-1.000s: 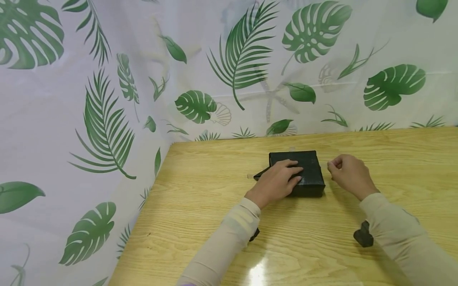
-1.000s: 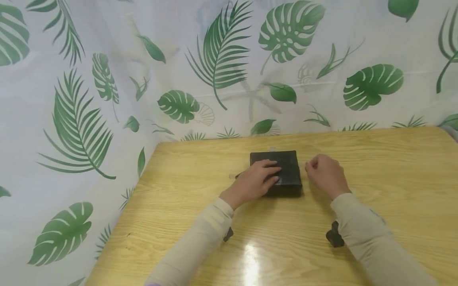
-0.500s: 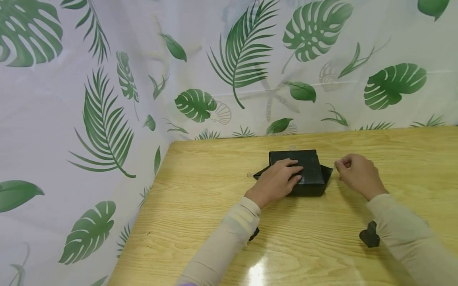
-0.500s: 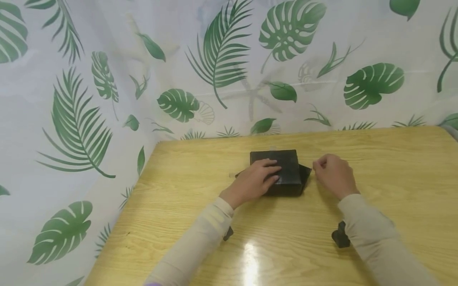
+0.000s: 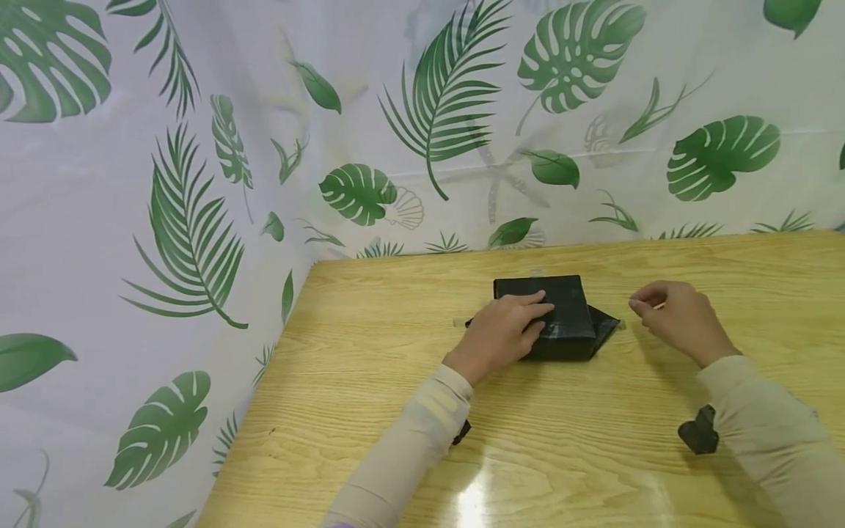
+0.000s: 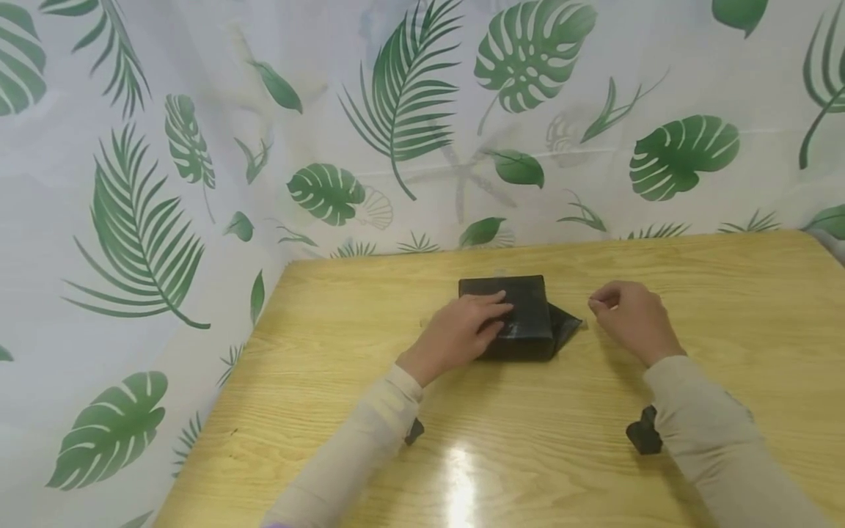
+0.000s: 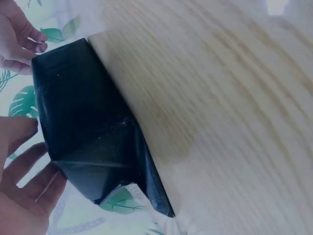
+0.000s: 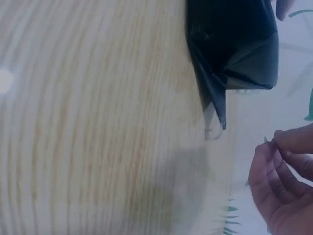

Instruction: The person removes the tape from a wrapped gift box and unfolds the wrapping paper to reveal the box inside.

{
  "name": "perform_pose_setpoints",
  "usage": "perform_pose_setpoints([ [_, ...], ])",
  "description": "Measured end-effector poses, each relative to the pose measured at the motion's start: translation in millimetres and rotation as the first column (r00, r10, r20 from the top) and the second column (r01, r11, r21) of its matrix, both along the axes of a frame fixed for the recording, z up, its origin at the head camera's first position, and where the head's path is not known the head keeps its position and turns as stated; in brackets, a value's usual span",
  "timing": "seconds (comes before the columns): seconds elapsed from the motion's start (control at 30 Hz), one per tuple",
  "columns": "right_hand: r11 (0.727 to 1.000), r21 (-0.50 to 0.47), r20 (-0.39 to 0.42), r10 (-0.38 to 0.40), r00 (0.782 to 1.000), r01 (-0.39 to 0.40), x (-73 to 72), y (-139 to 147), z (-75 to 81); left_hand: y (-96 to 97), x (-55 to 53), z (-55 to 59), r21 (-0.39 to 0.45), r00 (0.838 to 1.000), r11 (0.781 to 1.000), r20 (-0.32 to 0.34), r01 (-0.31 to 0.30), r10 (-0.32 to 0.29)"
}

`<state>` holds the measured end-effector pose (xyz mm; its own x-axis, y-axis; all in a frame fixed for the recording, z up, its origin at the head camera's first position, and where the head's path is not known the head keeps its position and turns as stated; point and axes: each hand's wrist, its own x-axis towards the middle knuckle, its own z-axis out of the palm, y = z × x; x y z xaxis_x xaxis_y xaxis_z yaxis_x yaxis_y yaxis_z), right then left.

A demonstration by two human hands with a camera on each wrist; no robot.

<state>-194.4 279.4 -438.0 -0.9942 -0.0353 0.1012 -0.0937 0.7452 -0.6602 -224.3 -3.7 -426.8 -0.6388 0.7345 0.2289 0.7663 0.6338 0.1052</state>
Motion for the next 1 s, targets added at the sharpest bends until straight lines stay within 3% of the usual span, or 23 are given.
perform_pose_setpoints([
  [0.13, 0.999, -0.036, 0.025, 0.037, 0.999, -0.036, -4.3, -6, 0.7, -11.3, -1.3, -0.1, 0.150, 0.999, 0.989, 0.033, -0.015, 0.010],
  [0.23, 0.995, -0.066, 0.056, 0.081, 0.995, -0.077, -7.7, -11, 0.2, -23.9, -2.9, -1.8, 0.265, 0.990, 0.957, 0.108, -0.115, 0.089],
  [0.33, 0.990, -0.067, 0.072, 0.129, 0.989, -0.124, -12.1, -16, -3.9, -36.8, -5.3, -5.4, 0.317, 0.958, 0.918, 0.233, -0.239, 0.169],
  [0.47, 0.984, -0.056, 0.078, 0.173, 0.982, -0.169, -18.2, -23, -12.3, -47.4, -8.1, -10.6, 0.266, 0.909, 0.912, 0.362, -0.311, 0.204],
  [0.77, 0.978, -0.055, 0.151, 0.209, 0.966, -0.203, -24.2, -26, -23.4, -49.6, -14.3, -23.6, 0.148, 0.827, 0.923, 0.510, -0.354, 0.235],
  [0.87, 0.977, -0.061, 0.165, 0.213, 0.963, -0.205, -23.4, -26, -25.5, -49.9, -16.8, -28.7, 0.119, 0.816, 0.926, 0.522, -0.358, 0.248],
  [1.0, 0.977, -0.076, 0.178, 0.212, 0.961, -0.201, -23.4, -25, -28.4, -49.8, -18.9, -32.4, 0.083, 0.817, 0.938, 0.521, -0.337, 0.248],
])
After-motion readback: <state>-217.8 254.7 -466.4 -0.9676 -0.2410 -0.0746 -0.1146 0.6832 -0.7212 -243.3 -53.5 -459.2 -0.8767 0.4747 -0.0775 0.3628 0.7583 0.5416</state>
